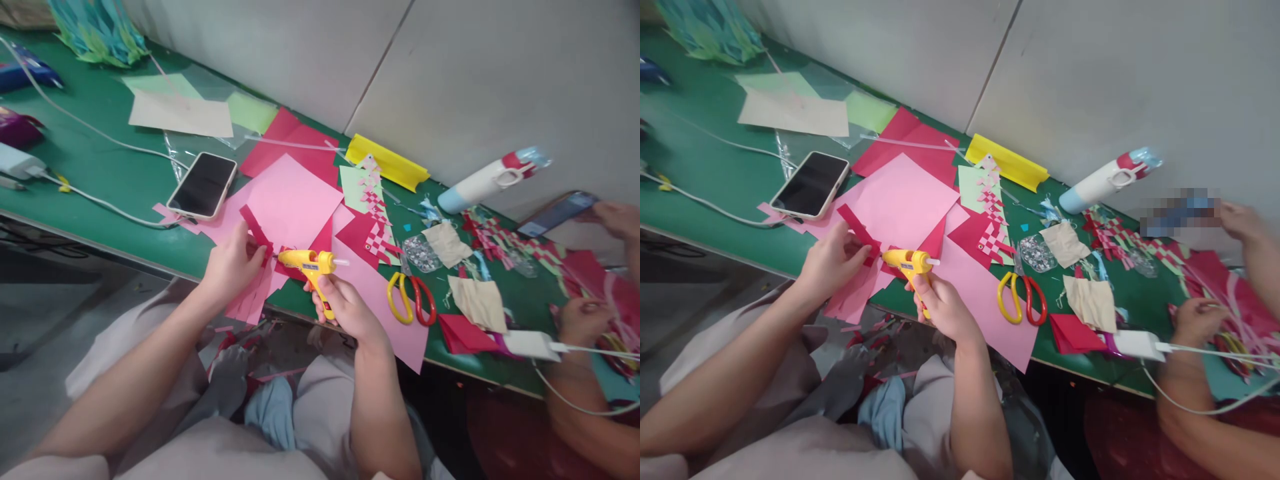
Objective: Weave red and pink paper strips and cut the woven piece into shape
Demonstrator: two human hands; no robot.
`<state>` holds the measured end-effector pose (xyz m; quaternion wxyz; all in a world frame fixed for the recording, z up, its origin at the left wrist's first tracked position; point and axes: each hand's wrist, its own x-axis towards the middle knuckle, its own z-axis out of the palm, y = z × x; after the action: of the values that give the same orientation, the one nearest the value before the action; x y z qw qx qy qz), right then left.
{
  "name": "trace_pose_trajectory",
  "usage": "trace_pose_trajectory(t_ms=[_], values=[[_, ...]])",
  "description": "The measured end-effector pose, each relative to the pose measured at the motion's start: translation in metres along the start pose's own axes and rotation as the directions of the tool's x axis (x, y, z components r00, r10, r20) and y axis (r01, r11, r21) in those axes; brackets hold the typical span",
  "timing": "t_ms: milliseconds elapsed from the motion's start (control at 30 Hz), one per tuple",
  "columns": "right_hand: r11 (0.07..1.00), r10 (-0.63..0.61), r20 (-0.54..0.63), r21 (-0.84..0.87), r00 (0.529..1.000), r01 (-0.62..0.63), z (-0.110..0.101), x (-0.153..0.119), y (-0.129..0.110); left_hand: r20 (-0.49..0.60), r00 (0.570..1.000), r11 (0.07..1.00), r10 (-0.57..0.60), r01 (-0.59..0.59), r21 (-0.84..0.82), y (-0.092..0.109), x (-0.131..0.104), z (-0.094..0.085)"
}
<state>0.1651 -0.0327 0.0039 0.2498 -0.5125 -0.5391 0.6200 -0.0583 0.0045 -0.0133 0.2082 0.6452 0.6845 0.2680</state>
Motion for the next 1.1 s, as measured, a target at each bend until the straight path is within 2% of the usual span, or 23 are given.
trace_pose_trajectory(t_ms=[233,400,1100], values=[[0.986,-0.017,-0.014,-0.168,1.000,0.014,0.0019,0.0001,0.0005,-0.019,1.000,1.000,0.002,-0.002,0.009,0.0005,0.0003,0.0012],[0.977,-0.010,-0.010,-0.213,1.000,0.007,0.0006,-0.0014,-0.0012,-0.011,1.000,1.000,-0.009,0.009,0.010,-0.0012,0.0007,0.0023],[0.985,0.012,-0.030,-0.170,0.999,-0.017,0.0023,-0.0034,-0.0010,-0.009,1.000,1.000,0.008,-0.008,0.021,0.0026,-0.0015,-0.0001]])
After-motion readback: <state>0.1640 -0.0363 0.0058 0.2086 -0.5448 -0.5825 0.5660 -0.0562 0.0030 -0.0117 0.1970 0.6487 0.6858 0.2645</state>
